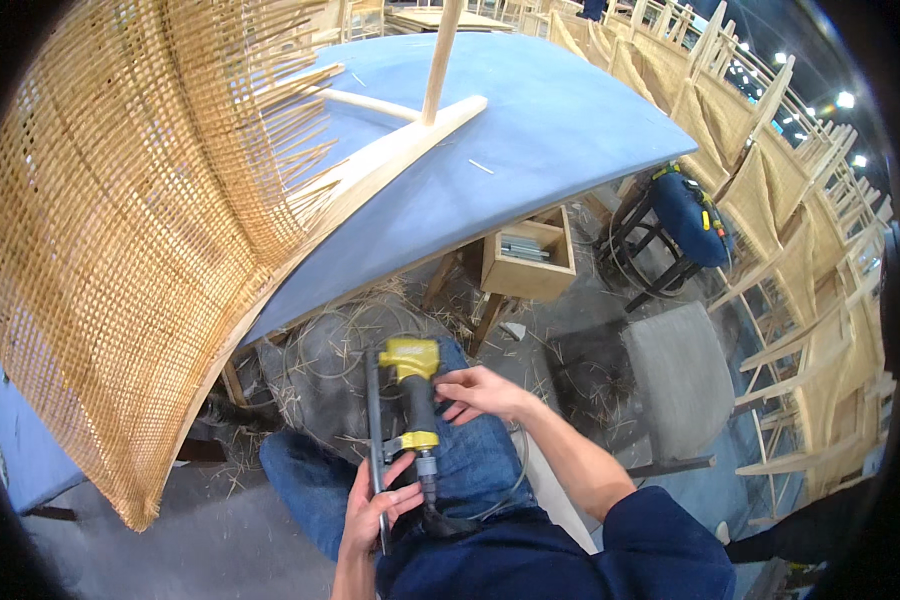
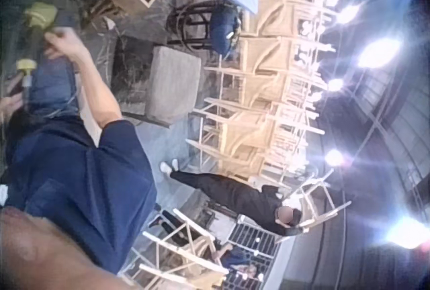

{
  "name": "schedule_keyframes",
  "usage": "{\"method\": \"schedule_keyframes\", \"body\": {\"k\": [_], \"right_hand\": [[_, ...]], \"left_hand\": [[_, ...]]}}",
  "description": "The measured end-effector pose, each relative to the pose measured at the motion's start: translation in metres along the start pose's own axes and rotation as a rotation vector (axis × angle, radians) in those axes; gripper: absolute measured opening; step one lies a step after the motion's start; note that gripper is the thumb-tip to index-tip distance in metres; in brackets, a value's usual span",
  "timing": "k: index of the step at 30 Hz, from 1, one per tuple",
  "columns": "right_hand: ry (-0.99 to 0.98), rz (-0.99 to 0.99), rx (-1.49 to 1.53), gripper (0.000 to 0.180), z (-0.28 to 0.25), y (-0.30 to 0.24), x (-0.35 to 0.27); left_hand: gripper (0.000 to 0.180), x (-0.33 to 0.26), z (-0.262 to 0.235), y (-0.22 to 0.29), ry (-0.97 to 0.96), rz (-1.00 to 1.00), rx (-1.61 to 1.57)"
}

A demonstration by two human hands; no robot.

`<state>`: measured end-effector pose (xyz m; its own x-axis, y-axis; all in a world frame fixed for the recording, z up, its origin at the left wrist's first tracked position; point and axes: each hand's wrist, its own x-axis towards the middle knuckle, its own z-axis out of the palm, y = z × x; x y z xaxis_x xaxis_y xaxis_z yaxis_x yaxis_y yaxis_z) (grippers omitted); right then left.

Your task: The person attaches a sheet of woven cane webbing to the underside of a wooden chair frame. They use a yellow pneumatic staple gun to secure the webbing along the edges of the frame, frequently repositioning the chair to access different sides and ensure the material is taut.

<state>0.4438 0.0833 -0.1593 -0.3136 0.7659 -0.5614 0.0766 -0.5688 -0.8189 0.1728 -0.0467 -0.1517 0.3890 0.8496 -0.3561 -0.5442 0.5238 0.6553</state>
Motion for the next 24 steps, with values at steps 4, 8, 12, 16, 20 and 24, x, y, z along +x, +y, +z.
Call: {"method": "schedule_keyframes", "body": {"k": [4,8,12,16,20,24], "right_hand": [[0.342,-0.203,-0.592,0.045,-0.083,-0.032,-0.001],[0.846,-0.378,-0.916,0.037,-0.204,-0.051,0.031],[0.963,-0.169,-1.173,0.028,-0.251,-0.098,0.066],[0.808,0.187,-1.413,0.027,-0.300,-0.098,0.096],[0.786,0.199,-1.605,0.026,-0.290,-0.100,0.117],[0.782,0.156,-1.658,0.027,-0.304,-0.081,0.129]], "left_hand": [[0.079,0.006,-0.032,-0.018,0.129,0.063,-0.027],[0.074,0.019,-0.047,-0.039,0.242,0.087,-0.125],[0.072,0.029,-0.070,-0.058,0.314,0.114,-0.219],[0.073,0.038,-0.075,-0.056,0.364,0.048,-0.277],[0.065,0.037,-0.091,-0.060,0.365,-0.054,-0.259],[0.062,0.043,-0.091,-0.059,0.391,-0.085,-0.298]]}}
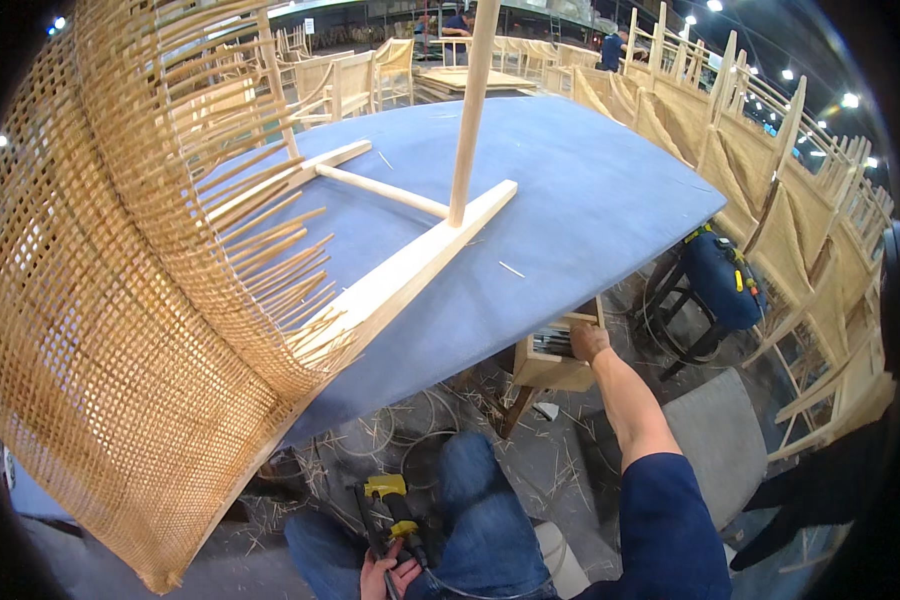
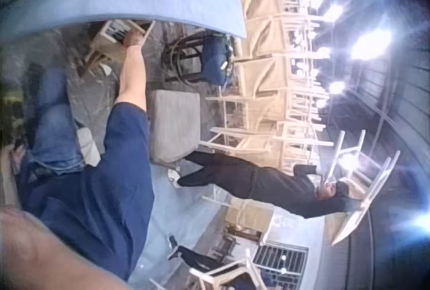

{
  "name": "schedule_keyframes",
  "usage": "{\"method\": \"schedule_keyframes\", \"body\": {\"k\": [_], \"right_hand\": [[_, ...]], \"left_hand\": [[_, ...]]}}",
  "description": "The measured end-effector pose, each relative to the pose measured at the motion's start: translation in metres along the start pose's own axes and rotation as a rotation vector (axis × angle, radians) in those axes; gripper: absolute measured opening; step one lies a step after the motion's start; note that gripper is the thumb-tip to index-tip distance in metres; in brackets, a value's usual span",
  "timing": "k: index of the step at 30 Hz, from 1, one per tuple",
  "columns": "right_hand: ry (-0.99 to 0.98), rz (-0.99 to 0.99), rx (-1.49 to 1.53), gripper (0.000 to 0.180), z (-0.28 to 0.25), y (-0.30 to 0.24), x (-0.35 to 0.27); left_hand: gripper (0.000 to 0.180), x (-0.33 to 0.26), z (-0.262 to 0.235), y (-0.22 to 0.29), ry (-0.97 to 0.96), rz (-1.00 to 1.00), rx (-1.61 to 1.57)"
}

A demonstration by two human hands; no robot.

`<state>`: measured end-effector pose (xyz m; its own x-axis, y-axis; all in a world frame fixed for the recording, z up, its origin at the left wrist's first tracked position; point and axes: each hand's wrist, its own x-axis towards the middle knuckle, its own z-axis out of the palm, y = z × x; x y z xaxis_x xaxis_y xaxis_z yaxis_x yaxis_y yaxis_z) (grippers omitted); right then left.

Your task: The person attaches a sheet of woven cane webbing to the underside of a wooden chair frame. They use a yellow pneumatic staple gun to secure the webbing along the edges of the frame, frequently repositioning the chair to access different sides and ensure the material is taut.

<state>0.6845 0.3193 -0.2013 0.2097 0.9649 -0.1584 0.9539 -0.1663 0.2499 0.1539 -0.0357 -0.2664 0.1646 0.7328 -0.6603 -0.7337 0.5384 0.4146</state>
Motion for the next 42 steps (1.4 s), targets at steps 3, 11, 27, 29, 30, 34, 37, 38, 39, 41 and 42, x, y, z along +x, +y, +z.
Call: {"method": "schedule_keyframes", "body": {"k": [3,11,27,29,30,34,37,38,39,41,42], "right_hand": [[-0.035,0.005,0.030,0.028,0.002,-0.001,0.011],[0.042,-0.027,0.068,0.025,0.020,0.011,0.014],[0.074,-0.141,-0.046,0.024,-0.020,-0.004,0.004],[-0.025,-0.113,-0.029,0.027,-0.043,-0.008,-0.005],[-0.032,-0.097,-0.012,0.028,-0.049,-0.002,-0.010],[0.002,-0.072,0.004,0.031,-0.052,0.006,-0.017],[-0.036,0.012,0.016,0.031,-0.064,-0.001,-0.015],[-0.053,0.005,0.013,0.031,-0.067,-0.002,-0.015],[-0.069,0.001,0.010,0.031,-0.070,-0.001,-0.015],[-0.074,-0.008,0.030,0.032,-0.075,0.000,-0.011],[-0.077,-0.015,0.039,0.033,-0.079,-0.002,-0.011]], "left_hand": [[0.062,-0.003,0.004,0.001,0.117,-0.005,0.023],[0.057,-0.003,0.017,0.002,0.088,0.008,0.055],[0.069,-0.006,0.011,0.000,0.096,0.027,0.026],[0.068,-0.005,0.013,0.002,0.131,0.006,0.030],[0.070,0.007,0.000,0.001,0.124,-0.003,0.006],[0.071,-0.005,0.019,0.004,0.015,0.043,0.015],[0.071,-0.010,0.025,0.006,-0.017,0.068,0.012],[0.071,-0.011,0.024,0.006,-0.022,0.071,0.019],[0.071,-0.011,0.022,0.007,-0.029,0.074,0.028],[0.074,-0.007,0.016,0.006,-0.048,0.069,-0.013],[0.075,-0.007,0.016,0.006,-0.056,0.068,-0.036]]}}
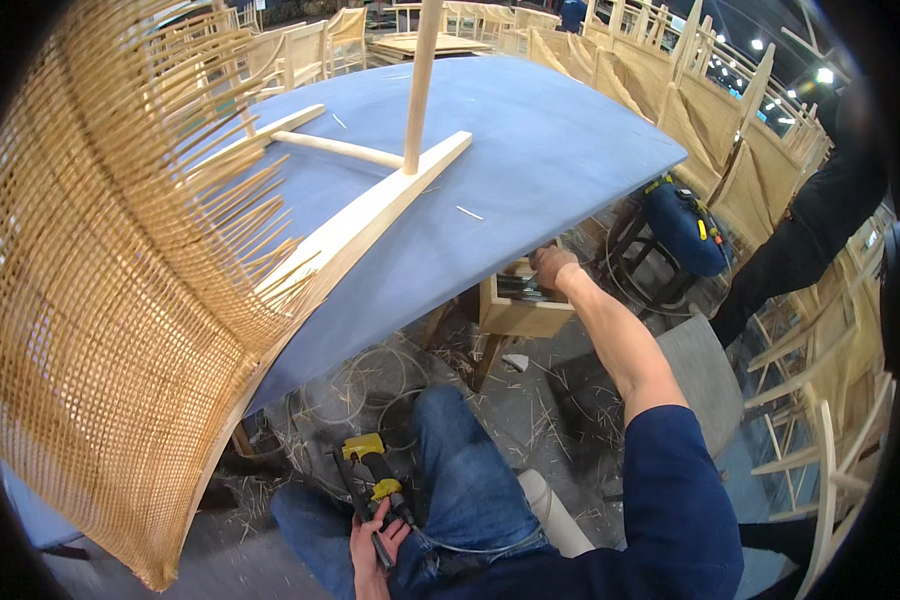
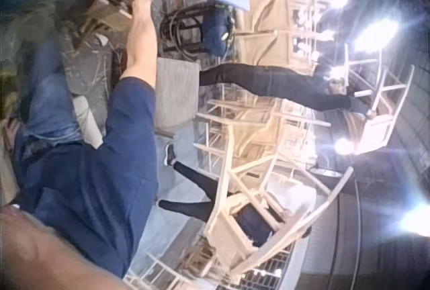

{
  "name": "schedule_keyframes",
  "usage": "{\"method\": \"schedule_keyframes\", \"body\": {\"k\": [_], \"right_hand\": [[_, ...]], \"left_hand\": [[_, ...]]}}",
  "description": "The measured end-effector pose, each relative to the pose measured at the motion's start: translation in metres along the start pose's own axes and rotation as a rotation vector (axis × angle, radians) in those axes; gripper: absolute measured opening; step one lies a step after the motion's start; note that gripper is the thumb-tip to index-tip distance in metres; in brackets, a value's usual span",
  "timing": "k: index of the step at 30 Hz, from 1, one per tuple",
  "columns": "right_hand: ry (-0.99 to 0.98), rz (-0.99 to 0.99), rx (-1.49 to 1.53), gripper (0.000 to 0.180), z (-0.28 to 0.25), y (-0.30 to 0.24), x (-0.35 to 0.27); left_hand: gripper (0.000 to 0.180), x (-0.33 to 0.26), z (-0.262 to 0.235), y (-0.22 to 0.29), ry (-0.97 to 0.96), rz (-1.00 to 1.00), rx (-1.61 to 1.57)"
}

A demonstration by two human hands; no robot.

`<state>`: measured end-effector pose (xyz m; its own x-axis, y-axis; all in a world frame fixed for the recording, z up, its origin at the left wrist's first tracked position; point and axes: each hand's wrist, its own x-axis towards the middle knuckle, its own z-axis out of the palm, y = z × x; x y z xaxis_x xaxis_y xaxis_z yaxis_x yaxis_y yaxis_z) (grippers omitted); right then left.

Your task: The person attaches a sheet of woven cane webbing to the underside of a wooden chair frame. They use a yellow pneumatic staple gun to secure the webbing along the edges of the frame, frequently repositioning the chair to access different sides and ensure the material is taut.

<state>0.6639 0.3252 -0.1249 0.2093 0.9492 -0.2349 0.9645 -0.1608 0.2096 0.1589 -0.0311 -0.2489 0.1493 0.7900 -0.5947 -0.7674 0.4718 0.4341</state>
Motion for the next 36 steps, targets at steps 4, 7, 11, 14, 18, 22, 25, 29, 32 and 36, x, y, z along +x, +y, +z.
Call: {"method": "schedule_keyframes", "body": {"k": [4,7,11,14,18,22,25,29,32,36], "right_hand": [[0.068,-0.036,0.007,0.037,-0.009,-0.005,-0.005],[0.100,-0.049,-0.057,0.038,-0.010,-0.002,-0.007],[0.201,0.022,0.011,0.038,0.000,0.008,-0.003],[0.279,0.020,0.095,0.041,0.003,0.006,-0.007],[0.415,-0.006,0.154,0.036,-0.012,-0.021,-0.023],[0.325,0.045,0.155,0.038,-0.027,0.002,-0.033],[0.382,0.057,0.286,0.042,-0.029,0.020,-0.047],[0.479,0.121,0.336,0.030,-0.025,0.018,-0.058],[0.630,0.002,0.343,0.024,-0.012,0.035,-0.066],[0.704,-0.102,0.496,0.019,-0.003,0.054,-0.077]], "left_hand": [[0.076,-0.005,0.003,0.003,-0.003,0.014,0.018],[0.075,-0.008,0.006,0.003,-0.005,0.030,0.011],[0.075,-0.009,0.011,0.001,0.007,0.036,0.044],[0.076,-0.009,0.008,0.002,0.000,0.035,0.051],[0.078,-0.006,-0.007,0.001,0.020,0.054,0.014],[0.086,-0.013,0.006,0.009,0.001,0.003,0.009],[0.084,-0.010,0.003,0.007,0.022,-0.027,0.009],[0.082,-0.001,-0.019,0.000,-0.050,-0.047,-0.007],[0.070,-0.004,-0.016,-0.003,-0.012,-0.018,-0.009],[0.070,-0.004,-0.014,-0.004,-0.034,-0.003,-0.011]]}}
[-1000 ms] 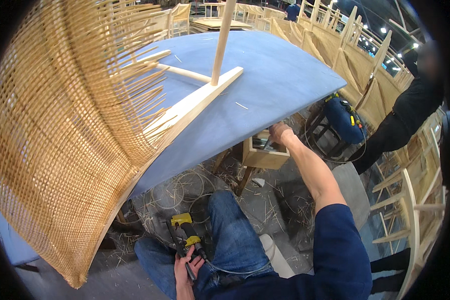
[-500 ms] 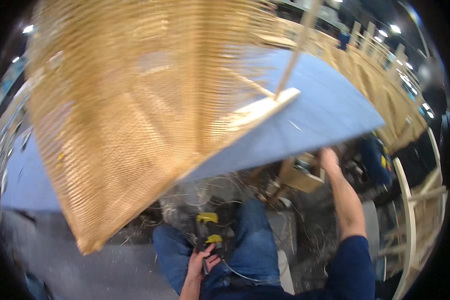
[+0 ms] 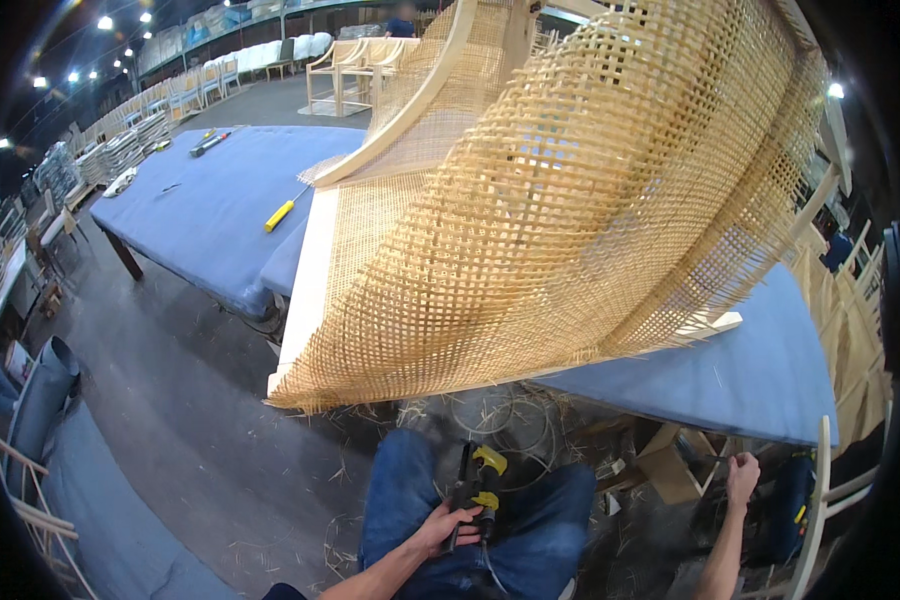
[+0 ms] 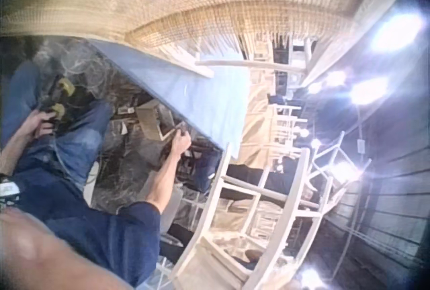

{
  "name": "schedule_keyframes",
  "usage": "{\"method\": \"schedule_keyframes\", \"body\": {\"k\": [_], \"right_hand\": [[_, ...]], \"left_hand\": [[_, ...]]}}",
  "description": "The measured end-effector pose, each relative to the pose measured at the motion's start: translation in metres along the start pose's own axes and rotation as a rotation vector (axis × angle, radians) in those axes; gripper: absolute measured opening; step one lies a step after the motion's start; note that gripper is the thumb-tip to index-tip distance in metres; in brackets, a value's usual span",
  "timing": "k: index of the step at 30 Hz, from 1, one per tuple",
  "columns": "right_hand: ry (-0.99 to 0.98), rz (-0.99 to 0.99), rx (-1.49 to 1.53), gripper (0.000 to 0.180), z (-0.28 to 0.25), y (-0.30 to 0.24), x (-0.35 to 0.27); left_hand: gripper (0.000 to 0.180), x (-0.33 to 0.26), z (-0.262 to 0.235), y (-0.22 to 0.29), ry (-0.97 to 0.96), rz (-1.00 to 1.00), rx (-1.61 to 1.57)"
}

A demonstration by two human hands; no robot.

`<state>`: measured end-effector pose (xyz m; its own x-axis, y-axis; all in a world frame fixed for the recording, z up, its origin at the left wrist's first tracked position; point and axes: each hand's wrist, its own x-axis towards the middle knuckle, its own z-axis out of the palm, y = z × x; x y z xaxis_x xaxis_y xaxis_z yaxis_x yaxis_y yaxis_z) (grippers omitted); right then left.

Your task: The person attaches a sheet of woven cane webbing to the underside of a wooden chair frame. They use a yellow pneumatic staple gun to secure the webbing along the edges of the frame, frequently repositioning the chair to access different sides and ensure the material is taut.

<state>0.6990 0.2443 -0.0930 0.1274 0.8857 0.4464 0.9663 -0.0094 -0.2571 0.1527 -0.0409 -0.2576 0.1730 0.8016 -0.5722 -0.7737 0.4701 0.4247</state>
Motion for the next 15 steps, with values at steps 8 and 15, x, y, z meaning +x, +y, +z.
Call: {"method": "schedule_keyframes", "body": {"k": [8,15], "right_hand": [[0.182,0.123,0.332,0.017,-0.025,-0.007,-0.038],[-0.023,0.250,0.918,0.012,-0.024,-0.130,-0.118]], "left_hand": [[0.066,0.011,0.002,-0.005,0.067,-0.037,0.048],[0.047,-0.008,0.030,0.004,0.155,0.142,0.180]]}}
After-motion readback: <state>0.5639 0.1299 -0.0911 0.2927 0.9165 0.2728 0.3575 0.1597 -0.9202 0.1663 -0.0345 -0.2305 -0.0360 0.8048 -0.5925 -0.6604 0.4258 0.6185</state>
